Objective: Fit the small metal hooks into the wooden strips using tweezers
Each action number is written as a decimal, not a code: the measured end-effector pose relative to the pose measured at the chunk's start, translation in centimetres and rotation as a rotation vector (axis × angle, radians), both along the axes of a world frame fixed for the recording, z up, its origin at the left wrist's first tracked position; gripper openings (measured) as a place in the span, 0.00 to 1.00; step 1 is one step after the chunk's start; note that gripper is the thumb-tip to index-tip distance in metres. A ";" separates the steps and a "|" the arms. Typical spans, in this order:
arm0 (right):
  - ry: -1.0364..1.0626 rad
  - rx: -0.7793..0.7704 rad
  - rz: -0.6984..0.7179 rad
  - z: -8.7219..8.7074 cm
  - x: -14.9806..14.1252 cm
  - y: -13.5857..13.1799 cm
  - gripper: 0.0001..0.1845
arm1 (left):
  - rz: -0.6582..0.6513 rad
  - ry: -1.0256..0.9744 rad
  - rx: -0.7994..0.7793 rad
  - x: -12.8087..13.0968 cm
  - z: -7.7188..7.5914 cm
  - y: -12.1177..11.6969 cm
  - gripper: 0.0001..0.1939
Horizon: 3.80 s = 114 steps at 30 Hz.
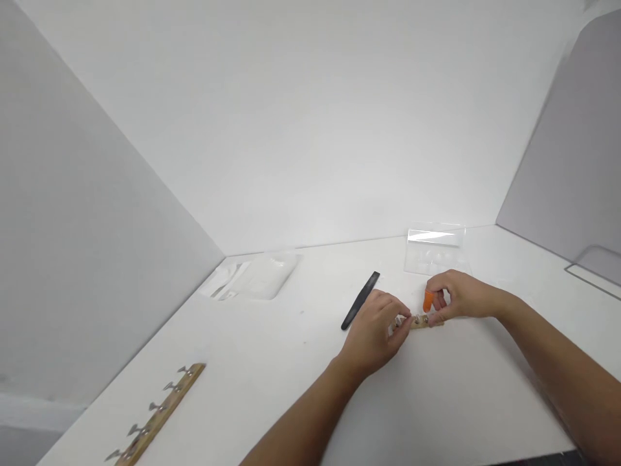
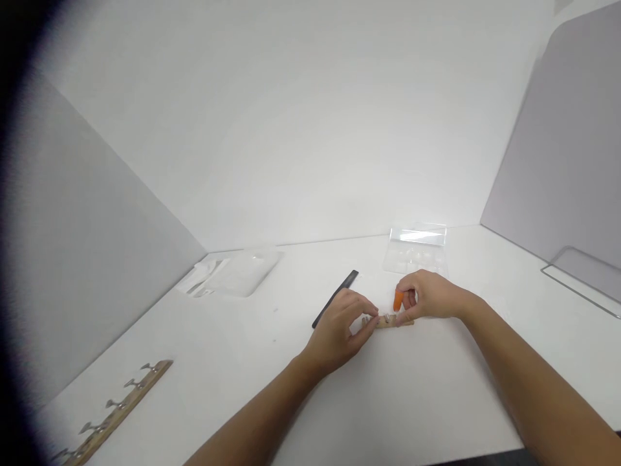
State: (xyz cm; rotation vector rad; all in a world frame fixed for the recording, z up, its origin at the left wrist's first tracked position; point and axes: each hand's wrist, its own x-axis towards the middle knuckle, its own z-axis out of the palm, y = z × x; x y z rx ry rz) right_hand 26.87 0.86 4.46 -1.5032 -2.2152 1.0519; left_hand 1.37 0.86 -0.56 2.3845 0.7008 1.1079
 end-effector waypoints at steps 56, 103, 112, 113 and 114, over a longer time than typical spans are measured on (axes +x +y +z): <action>-0.067 0.222 -0.209 -1.6 2.4 1.8 0.26 | 0.045 0.136 0.205 3.8 -1.9 0.0 0.07; -0.081 0.167 -0.251 -2.5 2.4 1.7 0.35 | 0.342 0.122 0.449 0.5 -1.1 2.8 0.10; -0.100 0.176 -0.261 -2.4 2.3 1.6 0.37 | 0.534 0.271 0.222 -3.0 -2.6 6.3 0.25; -0.103 0.175 -0.262 -2.4 2.3 1.6 0.37 | 0.533 0.275 0.206 -3.1 -2.6 6.3 0.28; -0.105 0.172 -0.266 -2.5 2.4 1.6 0.37 | 0.525 0.278 0.196 -3.2 -2.4 6.3 0.30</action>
